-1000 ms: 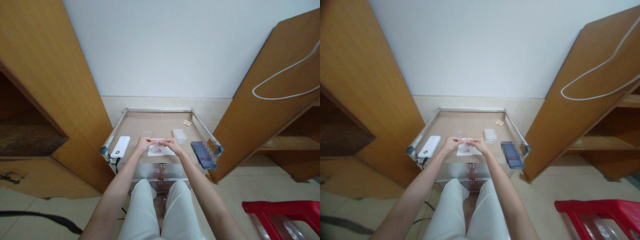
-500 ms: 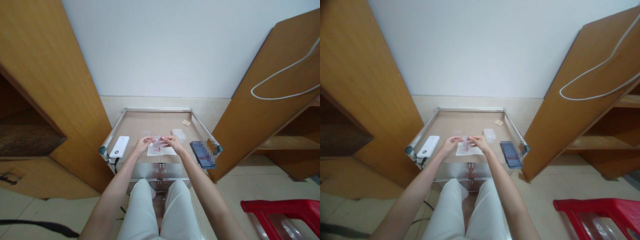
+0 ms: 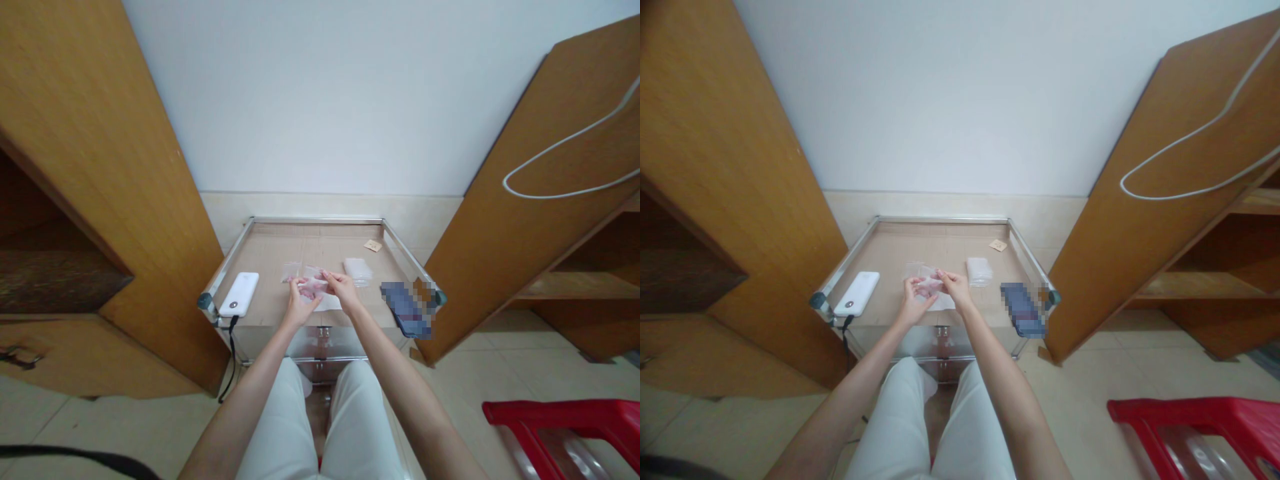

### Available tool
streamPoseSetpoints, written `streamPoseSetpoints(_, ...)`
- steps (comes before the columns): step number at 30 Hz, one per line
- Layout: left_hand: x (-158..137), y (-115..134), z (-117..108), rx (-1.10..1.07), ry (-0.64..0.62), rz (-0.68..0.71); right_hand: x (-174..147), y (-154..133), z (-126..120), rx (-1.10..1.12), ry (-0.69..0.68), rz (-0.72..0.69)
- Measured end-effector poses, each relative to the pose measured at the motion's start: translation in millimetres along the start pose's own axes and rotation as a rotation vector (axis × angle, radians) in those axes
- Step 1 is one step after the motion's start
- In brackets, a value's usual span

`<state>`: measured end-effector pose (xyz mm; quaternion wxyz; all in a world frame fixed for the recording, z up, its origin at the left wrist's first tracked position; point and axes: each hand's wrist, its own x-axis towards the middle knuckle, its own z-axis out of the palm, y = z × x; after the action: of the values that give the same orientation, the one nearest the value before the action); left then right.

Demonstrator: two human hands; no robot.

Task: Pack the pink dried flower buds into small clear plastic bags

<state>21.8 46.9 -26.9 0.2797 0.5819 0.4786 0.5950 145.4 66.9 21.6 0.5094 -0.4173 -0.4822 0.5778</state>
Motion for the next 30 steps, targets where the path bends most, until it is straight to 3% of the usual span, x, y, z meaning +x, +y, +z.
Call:
streamPoseSetpoints(5,-4.7,3.6,11.3,0.202,0.121,0.131,-0.1,5.5,10.3,-0.094,-0.007,-0.124)
streamPoseSetpoints(8,-5.2,4.3,13.9,0.250,0.193,0.135,-0.7,3.9,13.5,-0.091,-0.026,-0.153)
streamPoseSetpoints(12,0.4,2.8,7.7,0.302,0.220,0.116,-0.6,4.2,10.3,-0.007,-0.011,-0.110)
streamPoseSetpoints(17,29.9,-5.3,-10.3,0.473,0.334,0.089,-0.9,22.8,-6.1,0.089,0.121,-0.018)
streamPoseSetpoints(23,72.5,-21.4,-17.1,0.711,0.199,-0.084,-0.4,55.9,-19.1,-0.106,0.139,-0.051)
streamPoseSetpoints(30,92.2,-38.9,-10.7,0.915,0.018,-0.183,1.3,64.2,-23.5,-0.151,0.119,-0.117)
